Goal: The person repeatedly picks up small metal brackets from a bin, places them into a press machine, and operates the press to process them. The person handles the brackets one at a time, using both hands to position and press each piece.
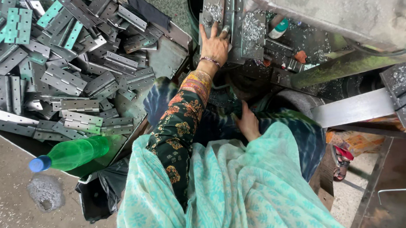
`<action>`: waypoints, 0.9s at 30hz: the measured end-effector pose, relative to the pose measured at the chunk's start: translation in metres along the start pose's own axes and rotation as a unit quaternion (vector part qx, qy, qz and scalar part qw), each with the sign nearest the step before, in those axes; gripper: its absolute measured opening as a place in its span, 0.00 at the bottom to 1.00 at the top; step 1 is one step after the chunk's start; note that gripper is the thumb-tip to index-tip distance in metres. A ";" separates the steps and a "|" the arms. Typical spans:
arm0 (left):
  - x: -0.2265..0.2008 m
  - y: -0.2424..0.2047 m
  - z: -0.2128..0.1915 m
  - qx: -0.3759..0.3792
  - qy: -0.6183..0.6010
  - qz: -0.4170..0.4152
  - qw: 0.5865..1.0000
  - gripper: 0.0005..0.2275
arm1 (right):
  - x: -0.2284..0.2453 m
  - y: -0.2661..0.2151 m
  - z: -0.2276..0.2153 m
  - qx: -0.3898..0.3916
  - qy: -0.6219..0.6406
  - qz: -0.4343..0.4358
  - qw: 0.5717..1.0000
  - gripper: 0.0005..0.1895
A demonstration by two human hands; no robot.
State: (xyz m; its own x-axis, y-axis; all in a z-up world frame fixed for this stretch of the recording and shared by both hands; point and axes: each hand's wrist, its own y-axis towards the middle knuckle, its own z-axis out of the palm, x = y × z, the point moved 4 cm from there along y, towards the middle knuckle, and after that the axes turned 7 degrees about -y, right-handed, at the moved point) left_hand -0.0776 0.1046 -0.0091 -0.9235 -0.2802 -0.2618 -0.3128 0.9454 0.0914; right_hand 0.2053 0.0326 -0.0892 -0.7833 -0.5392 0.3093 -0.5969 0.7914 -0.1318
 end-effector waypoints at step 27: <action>0.015 0.061 0.026 -0.024 0.006 -0.053 0.998 0.17 | 0.001 0.009 -0.035 0.077 -0.052 0.021 0.995 0.41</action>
State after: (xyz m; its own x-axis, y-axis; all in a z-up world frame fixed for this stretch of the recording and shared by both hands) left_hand -0.1048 0.1625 -0.0320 -0.8872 -0.3804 -0.2611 -0.4189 0.9013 0.1101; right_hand 0.2055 0.0489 -0.0576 -0.8169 -0.5402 0.2021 -0.5767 0.7642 -0.2887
